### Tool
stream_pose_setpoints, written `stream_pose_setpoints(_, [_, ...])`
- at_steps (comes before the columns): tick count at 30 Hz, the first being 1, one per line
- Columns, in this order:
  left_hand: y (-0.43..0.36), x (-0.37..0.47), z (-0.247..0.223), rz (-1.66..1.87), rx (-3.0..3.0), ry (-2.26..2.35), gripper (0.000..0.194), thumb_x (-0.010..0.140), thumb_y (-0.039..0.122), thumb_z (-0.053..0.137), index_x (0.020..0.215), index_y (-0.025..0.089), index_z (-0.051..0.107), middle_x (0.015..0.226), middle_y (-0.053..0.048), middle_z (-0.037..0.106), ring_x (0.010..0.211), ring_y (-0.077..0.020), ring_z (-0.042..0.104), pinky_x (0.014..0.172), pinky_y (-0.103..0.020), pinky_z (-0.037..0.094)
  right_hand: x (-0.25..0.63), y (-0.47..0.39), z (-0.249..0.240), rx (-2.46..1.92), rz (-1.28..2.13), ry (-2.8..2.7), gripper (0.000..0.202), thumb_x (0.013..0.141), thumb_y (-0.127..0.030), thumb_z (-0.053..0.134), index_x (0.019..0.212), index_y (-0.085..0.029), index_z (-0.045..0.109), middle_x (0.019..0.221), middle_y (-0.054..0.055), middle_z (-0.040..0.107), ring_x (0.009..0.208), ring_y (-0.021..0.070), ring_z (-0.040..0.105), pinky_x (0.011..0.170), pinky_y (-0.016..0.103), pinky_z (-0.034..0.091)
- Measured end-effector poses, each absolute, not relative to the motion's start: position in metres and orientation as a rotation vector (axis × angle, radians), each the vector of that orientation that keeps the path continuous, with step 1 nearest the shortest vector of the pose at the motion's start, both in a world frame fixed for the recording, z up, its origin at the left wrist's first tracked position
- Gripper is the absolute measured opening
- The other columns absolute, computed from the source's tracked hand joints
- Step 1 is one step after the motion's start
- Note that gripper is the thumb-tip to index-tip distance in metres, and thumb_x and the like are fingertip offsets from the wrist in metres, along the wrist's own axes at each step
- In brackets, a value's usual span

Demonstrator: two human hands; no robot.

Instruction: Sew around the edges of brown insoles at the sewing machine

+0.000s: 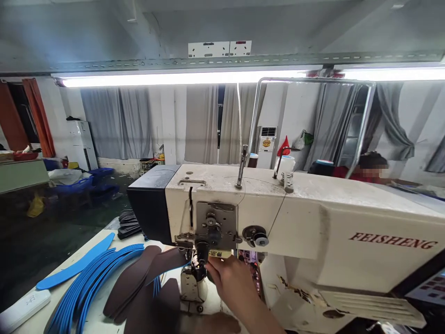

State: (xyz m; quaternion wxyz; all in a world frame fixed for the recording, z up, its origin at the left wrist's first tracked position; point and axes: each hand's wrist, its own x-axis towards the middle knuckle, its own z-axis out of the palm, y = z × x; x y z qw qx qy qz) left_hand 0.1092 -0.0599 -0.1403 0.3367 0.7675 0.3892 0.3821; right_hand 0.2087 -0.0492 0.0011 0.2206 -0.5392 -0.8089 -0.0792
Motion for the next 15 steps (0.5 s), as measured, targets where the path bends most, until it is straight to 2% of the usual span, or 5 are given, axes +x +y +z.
stream_pose_setpoints(2, [-0.061,0.076,-0.127,0.966,2.086,0.982,0.011,0.076,0.032,0.065,0.074,0.026,0.073,0.069,-0.006,0.072,0.066,-0.0233,0.068,0.057,-0.031,0.053,0.205,-0.042,0.008,-1.482,-0.213,-2.263,0.027,0.091,-0.030,0.050,0.089,-0.030,0.077,0.074,0.006,0.077,0.065,0.0245,0.070,0.054,0.028,0.045])
stream_pose_setpoints(4, [-0.063,0.042,-0.104,1.060,2.220,0.936,0.020,0.079,0.025,0.058,0.093,0.025,0.072,0.083,-0.008,0.073,0.073,-0.0217,0.068,0.064,-0.030,0.055,0.204,-0.039,0.011,-1.468,-0.217,-2.289,0.024,0.089,-0.030,0.053,0.093,-0.032,0.076,0.087,0.006,0.079,0.075,0.0274,0.071,0.061,0.031,0.046])
stream_pose_setpoints(7, [-0.068,0.007,-0.061,1.359,2.354,1.033,0.021,0.084,0.014,0.050,0.094,0.021,0.068,0.087,-0.008,0.071,0.077,-0.0180,0.066,0.067,-0.027,0.054,0.204,-0.038,0.012,-1.463,-0.218,-2.314,0.025,0.090,-0.032,0.053,0.085,-0.030,0.077,0.095,0.007,0.078,0.084,0.0309,0.071,0.069,0.035,0.047])
stream_pose_setpoints(11, [-0.065,-0.002,-0.024,1.494,2.510,1.125,0.018,0.085,0.012,0.051,0.092,0.020,0.065,0.083,-0.006,0.069,0.077,-0.0189,0.063,0.068,-0.031,0.053,0.203,-0.039,0.005,-1.488,-0.198,-2.298,0.028,0.092,-0.030,0.048,0.089,-0.029,0.076,0.091,0.007,0.079,0.078,0.0278,0.072,0.063,0.031,0.047])
stream_pose_setpoints(15, [-0.050,0.006,-0.018,1.497,2.559,1.247,0.019,0.086,0.013,0.049,0.089,0.021,0.066,0.081,-0.005,0.069,0.076,-0.0196,0.065,0.066,-0.030,0.053,0.204,-0.040,0.003,-1.483,-0.144,-2.286,0.030,0.095,-0.026,0.046,0.092,-0.029,0.075,0.084,0.003,0.079,0.083,0.0240,0.073,0.068,0.028,0.048])
